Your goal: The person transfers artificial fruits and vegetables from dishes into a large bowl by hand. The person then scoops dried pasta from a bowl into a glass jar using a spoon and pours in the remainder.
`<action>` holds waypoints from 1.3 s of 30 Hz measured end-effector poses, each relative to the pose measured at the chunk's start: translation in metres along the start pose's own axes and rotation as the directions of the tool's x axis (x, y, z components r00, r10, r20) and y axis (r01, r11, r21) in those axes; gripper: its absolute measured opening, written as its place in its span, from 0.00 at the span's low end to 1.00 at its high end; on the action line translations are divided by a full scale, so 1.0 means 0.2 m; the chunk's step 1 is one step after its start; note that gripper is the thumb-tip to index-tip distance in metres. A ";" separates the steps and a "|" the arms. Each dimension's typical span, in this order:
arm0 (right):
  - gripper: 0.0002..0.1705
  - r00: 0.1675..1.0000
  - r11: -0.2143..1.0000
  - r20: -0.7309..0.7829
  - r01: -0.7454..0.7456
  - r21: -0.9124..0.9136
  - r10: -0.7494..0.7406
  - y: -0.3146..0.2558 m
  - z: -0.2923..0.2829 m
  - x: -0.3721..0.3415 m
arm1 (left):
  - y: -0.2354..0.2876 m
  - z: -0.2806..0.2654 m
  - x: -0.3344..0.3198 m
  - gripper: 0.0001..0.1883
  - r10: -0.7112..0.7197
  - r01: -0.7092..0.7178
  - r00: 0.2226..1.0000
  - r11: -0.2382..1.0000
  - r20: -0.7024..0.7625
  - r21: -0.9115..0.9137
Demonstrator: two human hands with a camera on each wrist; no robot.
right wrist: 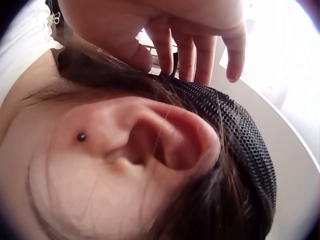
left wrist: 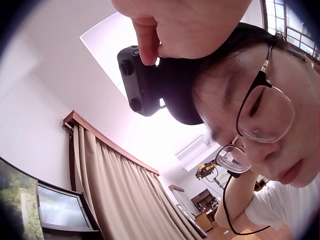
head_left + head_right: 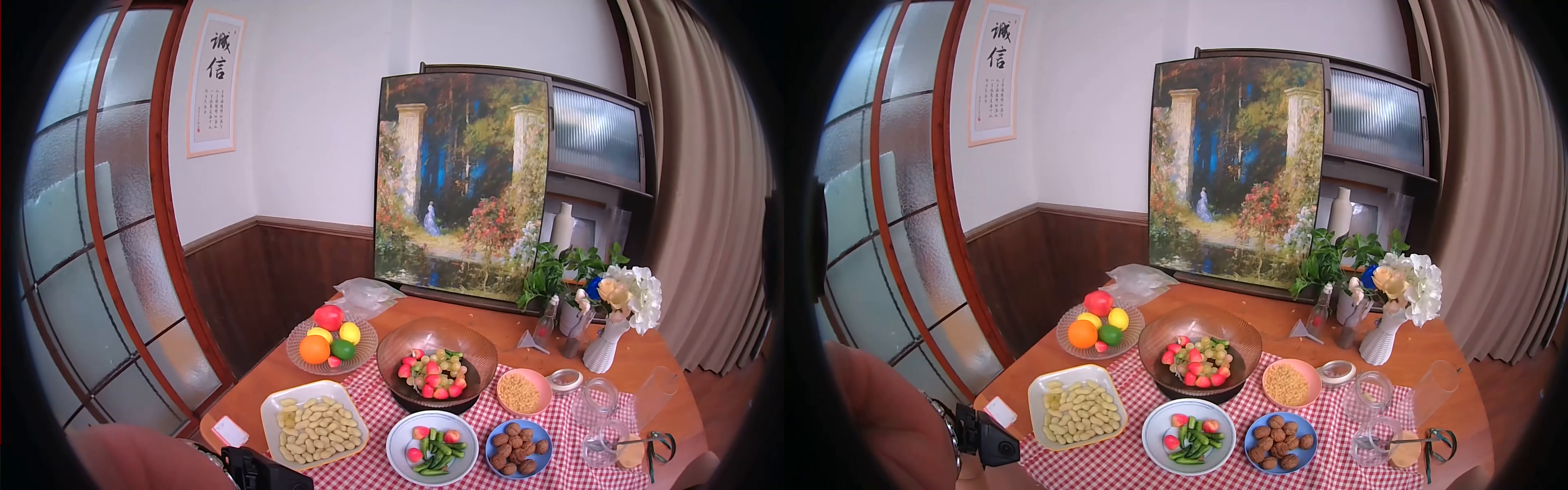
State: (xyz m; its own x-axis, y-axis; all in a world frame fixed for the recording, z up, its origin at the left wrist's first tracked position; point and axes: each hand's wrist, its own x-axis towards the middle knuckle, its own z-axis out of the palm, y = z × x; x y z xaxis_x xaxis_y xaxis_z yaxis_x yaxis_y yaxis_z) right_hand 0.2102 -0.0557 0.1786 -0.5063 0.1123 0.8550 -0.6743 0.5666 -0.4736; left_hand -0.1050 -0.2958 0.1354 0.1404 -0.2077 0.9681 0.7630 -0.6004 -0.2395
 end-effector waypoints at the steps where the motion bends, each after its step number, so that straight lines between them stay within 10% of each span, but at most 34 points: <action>1: 0.15 1.000 1.000 -0.003 0.003 -0.006 -0.003 0.00 0.00 0.00 | 0.00 0.00 0.00 0.10 0.000 0.000 1.000 1.000 0.002 -0.003; 39: 0.16 0.993 0.976 -0.066 0.086 -0.200 -0.101 0.07 0.02 -0.12 | 0.15 -0.15 -0.03 0.11 -0.035 0.039 0.998 0.997 0.059 -0.069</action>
State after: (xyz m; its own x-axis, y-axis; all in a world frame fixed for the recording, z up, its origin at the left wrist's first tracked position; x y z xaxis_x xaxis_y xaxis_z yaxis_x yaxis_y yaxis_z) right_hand 0.2111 -0.0532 0.1517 -0.3989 0.1082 0.9106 -0.5943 0.7258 -0.3466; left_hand -0.1019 -0.3346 0.1210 0.1505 -0.1412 0.9785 0.7228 -0.6595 -0.2064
